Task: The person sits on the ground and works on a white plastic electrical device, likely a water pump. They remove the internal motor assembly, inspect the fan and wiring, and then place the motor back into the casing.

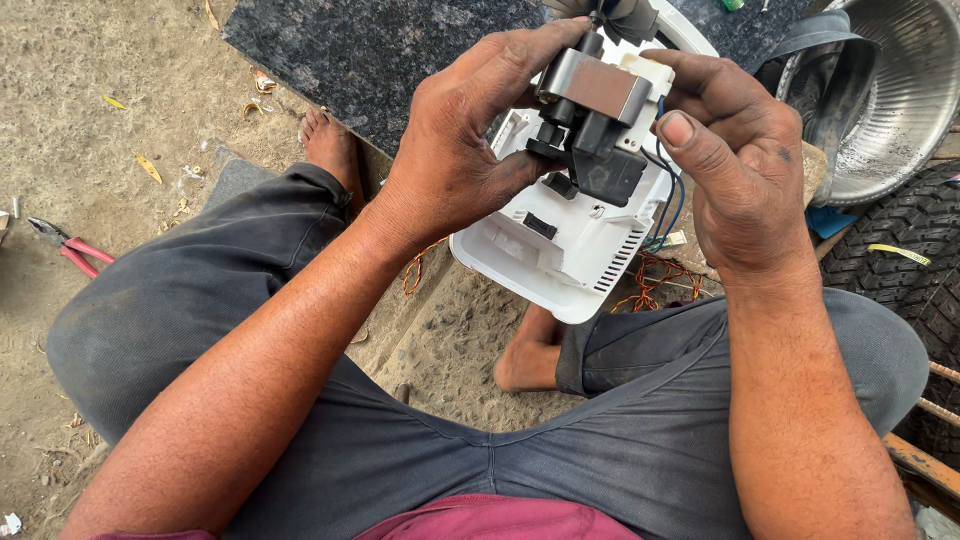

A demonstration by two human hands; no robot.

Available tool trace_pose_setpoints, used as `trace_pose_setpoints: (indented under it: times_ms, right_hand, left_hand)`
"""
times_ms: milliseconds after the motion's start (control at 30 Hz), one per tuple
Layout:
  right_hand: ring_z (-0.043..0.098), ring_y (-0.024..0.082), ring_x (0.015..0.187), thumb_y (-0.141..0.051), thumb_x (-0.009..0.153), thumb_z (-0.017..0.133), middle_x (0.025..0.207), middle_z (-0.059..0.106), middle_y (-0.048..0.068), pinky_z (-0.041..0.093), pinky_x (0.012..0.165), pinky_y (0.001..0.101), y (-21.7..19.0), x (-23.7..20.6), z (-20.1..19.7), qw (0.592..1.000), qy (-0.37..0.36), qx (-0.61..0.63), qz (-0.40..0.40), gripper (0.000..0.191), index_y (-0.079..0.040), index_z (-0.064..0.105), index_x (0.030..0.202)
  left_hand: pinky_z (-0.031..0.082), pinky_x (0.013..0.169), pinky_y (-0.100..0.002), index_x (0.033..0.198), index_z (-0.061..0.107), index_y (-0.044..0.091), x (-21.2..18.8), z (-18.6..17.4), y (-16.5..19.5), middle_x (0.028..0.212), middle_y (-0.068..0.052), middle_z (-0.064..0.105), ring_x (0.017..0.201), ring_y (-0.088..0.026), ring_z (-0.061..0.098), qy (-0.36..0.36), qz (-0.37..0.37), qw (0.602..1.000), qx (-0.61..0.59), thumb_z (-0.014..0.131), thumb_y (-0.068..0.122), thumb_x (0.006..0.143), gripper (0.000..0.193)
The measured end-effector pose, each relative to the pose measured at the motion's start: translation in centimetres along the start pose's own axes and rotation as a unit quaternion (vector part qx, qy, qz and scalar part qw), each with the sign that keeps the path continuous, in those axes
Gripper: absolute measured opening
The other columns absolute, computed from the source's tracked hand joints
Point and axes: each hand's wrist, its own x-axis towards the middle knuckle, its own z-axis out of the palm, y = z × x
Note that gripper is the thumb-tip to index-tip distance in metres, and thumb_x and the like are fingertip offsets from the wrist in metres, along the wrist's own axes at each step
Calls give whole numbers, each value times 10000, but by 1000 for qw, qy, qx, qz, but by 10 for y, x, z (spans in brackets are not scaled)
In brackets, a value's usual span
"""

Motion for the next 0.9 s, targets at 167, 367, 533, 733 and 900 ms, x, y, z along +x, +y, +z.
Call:
trace_pose_setpoints:
  times_ms: [167, 367, 533, 733, 900]
  right_hand:
    - [681, 197, 1210, -281, 1042, 786, 1259, 712, 195, 512, 1127, 317, -2, 2, 1, 1000, 7, 4, 9, 578, 103, 570, 1415]
    - [688, 215, 1224, -306, 1047, 745, 1243, 715, 189, 521, 1173, 371, -4, 5, -1, 1000, 4, -20, 5, 593, 81, 576, 1463]
    - [664, 194, 1266, -353, 1043, 762, 1267, 702, 159, 496, 1189, 357, -6, 7, -3, 1000, 18, -20, -14, 606, 91, 584, 1415]
    - [662, 195, 1229, -345, 1027, 803, 1215, 709, 176, 488, 1184, 327, -7, 7, -3, 999, 38, -21, -6, 625, 92, 584, 1416]
    - [676, 195, 1231, -365, 1001, 807, 1231, 718, 161, 525, 1156, 329, -11, 9, -2, 995, 64, -64, -28, 630, 56, 601, 1421]
  left_hand:
    - [603, 1007, -265, 1525, 466, 124, 0, 3, -2, 1410, -59, 619, 1240, -174, 713, 10, -37, 999, 8, 944, 95, 908, 781]
    - [628, 1024, -313, 1508, 477, 89, -3, 15, -3, 1373, -94, 648, 1182, -173, 754, 64, -106, 991, -44, 985, 132, 916, 782]
    - [637, 956, -285, 1532, 480, 89, 10, 22, 0, 1331, -85, 653, 1165, -162, 768, 94, -123, 988, -20, 976, 139, 869, 829]
    - [624, 947, -251, 1506, 474, 90, 15, 31, 11, 1275, -59, 598, 1163, -142, 719, 107, -100, 989, 19, 980, 149, 868, 817]
    - [619, 920, -238, 1490, 467, 79, 19, 33, 11, 1295, -64, 566, 1155, -133, 693, 109, -85, 990, 31, 981, 180, 881, 803]
